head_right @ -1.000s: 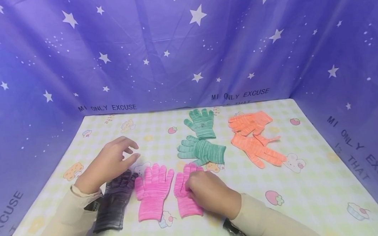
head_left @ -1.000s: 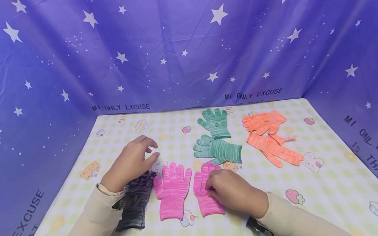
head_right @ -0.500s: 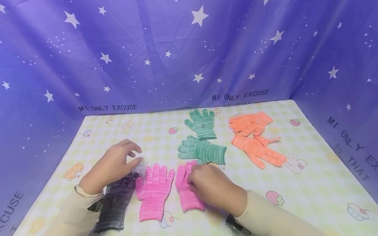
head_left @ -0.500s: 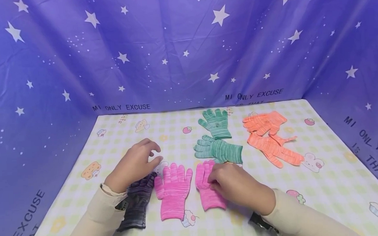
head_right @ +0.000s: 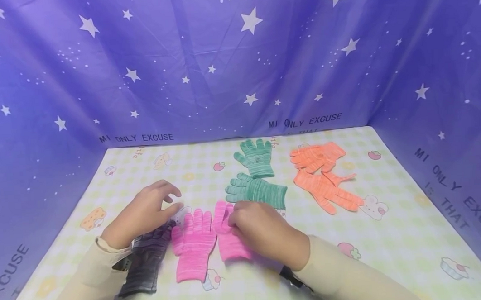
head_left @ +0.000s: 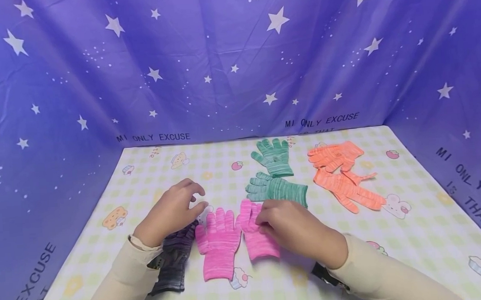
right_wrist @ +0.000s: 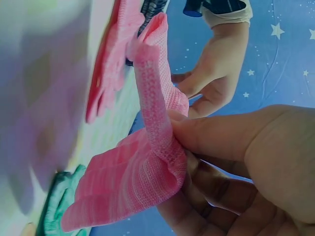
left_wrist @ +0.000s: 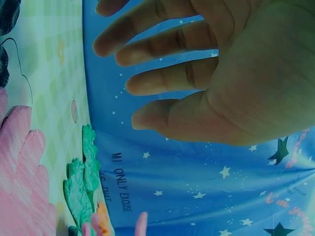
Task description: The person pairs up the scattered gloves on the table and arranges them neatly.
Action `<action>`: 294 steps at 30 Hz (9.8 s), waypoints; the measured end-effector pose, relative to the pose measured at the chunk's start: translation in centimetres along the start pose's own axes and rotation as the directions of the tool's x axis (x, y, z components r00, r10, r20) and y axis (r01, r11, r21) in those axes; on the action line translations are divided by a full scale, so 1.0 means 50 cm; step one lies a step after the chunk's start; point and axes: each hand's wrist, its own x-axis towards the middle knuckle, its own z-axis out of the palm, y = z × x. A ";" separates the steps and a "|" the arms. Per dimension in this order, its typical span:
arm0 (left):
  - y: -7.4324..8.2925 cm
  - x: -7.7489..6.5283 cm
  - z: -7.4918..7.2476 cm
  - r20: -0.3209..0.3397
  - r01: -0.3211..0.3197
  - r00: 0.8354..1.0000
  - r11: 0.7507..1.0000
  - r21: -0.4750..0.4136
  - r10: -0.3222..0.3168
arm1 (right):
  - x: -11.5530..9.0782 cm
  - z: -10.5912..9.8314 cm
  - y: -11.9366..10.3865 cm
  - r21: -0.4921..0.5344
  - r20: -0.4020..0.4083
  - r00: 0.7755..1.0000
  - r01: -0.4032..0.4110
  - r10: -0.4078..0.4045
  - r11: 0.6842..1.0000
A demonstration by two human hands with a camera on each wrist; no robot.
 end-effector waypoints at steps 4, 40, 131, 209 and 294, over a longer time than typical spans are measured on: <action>-0.004 -0.003 -0.001 -0.003 0.004 1.000 1.000 0.001 -0.004 | 0.017 -0.003 -0.011 -0.020 -0.006 1.000 0.016 -0.017 1.000; 0.000 0.006 -0.010 0.128 0.003 0.992 0.993 -0.115 0.012 | 0.114 0.058 -0.097 0.007 0.053 0.997 0.062 -0.062 0.998; -0.025 0.008 0.050 0.317 0.086 0.942 0.992 0.094 -0.112 | 0.099 0.123 -0.100 0.010 0.327 0.945 0.003 -0.006 1.000; 0.221 0.248 0.256 -0.049 -0.090 0.994 0.984 0.154 0.098 | 0.022 -0.108 0.151 0.132 -0.048 0.950 -0.300 0.308 0.945; 0.259 0.171 0.117 0.039 -0.353 0.935 0.918 0.183 0.352 | -0.071 -0.140 0.239 0.001 -0.113 0.934 -0.341 0.339 0.940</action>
